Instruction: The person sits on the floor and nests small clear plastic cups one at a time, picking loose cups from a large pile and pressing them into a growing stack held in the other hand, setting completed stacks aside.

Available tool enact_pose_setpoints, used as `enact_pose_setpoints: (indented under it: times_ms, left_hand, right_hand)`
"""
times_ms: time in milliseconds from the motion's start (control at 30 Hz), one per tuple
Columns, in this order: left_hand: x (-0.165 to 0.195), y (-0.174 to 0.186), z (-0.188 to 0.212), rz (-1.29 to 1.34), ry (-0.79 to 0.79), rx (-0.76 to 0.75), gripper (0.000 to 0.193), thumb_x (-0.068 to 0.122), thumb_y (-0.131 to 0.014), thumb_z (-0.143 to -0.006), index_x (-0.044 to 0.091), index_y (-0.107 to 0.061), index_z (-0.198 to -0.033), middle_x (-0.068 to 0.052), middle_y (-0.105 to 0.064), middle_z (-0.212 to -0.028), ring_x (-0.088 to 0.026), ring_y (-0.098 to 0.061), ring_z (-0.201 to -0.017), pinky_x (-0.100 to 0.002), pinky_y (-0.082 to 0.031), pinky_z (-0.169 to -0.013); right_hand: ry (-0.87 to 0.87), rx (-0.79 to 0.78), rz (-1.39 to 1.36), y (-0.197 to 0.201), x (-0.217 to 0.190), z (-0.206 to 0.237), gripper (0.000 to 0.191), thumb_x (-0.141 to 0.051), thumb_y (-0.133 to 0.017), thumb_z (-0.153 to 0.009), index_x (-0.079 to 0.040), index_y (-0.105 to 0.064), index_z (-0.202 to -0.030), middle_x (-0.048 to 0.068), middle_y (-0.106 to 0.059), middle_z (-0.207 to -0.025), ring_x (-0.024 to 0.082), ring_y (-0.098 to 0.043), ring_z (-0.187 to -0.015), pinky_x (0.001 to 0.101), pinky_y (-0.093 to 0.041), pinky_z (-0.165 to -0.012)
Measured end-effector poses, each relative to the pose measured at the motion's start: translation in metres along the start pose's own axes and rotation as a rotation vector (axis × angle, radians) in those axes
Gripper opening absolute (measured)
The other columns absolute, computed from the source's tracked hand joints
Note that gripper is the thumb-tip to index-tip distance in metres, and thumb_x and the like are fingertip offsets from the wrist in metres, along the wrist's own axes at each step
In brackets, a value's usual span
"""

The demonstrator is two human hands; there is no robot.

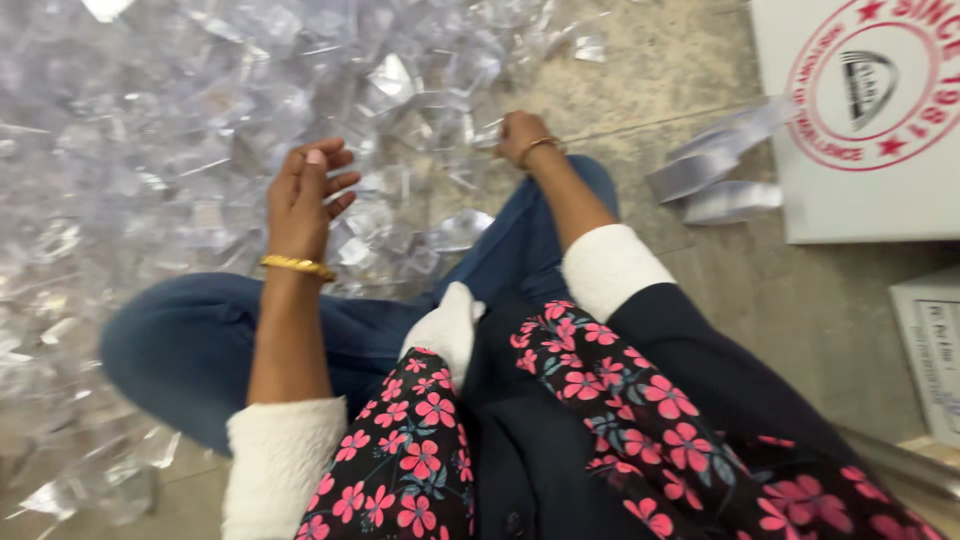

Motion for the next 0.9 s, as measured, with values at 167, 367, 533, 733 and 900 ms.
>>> enact_pose_setpoints:
  times_ms: [167,367,533,733,900]
  left_hand:
    - [-0.044,0.018,-0.024,0.014,-0.025,0.004,0.033,0.036,-0.054,-0.105,0.012,-0.065,-0.126,-0.004,-0.071,-0.115,-0.013,-0.069,-0.097,-0.028,-0.055,-0.080]
    - [-0.054,0.002,-0.028,-0.055,-0.120,-0.022,0.031,0.034,-0.055,-0.105,0.013,-0.065,-0.125,-0.003,-0.073,-0.113,-0.013,-0.072,-0.096,-0.028,-0.056,-0.078]
    - [-0.058,0.005,-0.029,-0.187,-0.119,-0.002,0.030,0.033,-0.055,-0.104,0.012,-0.066,-0.123,-0.003,-0.074,-0.109,-0.012,-0.073,-0.092,-0.027,-0.057,-0.075]
    - [-0.066,0.019,-0.034,-0.237,-0.117,0.064,0.028,0.030,-0.056,-0.104,0.012,-0.067,-0.121,-0.003,-0.076,-0.106,-0.012,-0.075,-0.089,-0.027,-0.056,-0.071]
    - [-0.042,0.042,-0.038,-0.267,-0.240,0.105,0.025,0.028,-0.056,-0.106,0.012,-0.066,-0.122,-0.003,-0.076,-0.108,-0.012,-0.074,-0.091,-0.026,-0.057,-0.073]
  right_hand:
    - [0.010,0.331,-0.114,0.008,0.012,0.015,0.008,-0.013,-0.077,-0.082,-0.010,-0.075,-0.089,0.014,-0.075,-0.087,0.035,-0.072,-0.083,0.0439,-0.057,-0.077]
    - [0.184,0.493,-0.335,0.025,0.018,0.038,0.011,-0.003,-0.077,-0.088,-0.005,-0.070,-0.096,0.010,-0.074,-0.083,0.019,-0.073,-0.075,0.0312,-0.057,-0.070]
    - [0.175,0.436,-0.431,0.019,0.012,0.038,0.008,-0.003,-0.074,-0.094,-0.003,-0.069,-0.101,0.006,-0.075,-0.085,0.012,-0.074,-0.077,0.0265,-0.057,-0.070]
    - [0.250,0.396,-0.515,0.001,-0.004,0.053,0.009,-0.004,-0.073,-0.096,-0.003,-0.069,-0.104,0.006,-0.075,-0.092,0.012,-0.073,-0.081,0.0256,-0.058,-0.071]
    - [0.311,0.336,-0.421,-0.012,-0.019,0.074,0.009,-0.003,-0.074,-0.095,-0.004,-0.071,-0.103,0.006,-0.075,-0.089,0.013,-0.072,-0.078,0.0270,-0.056,-0.068]
Point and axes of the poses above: each hand's wrist, its own z-axis away from the middle knuckle, its own y-axis out of the back of the hand, x = y × z, the point moved 1 cm from there along -z, towards the middle knuckle
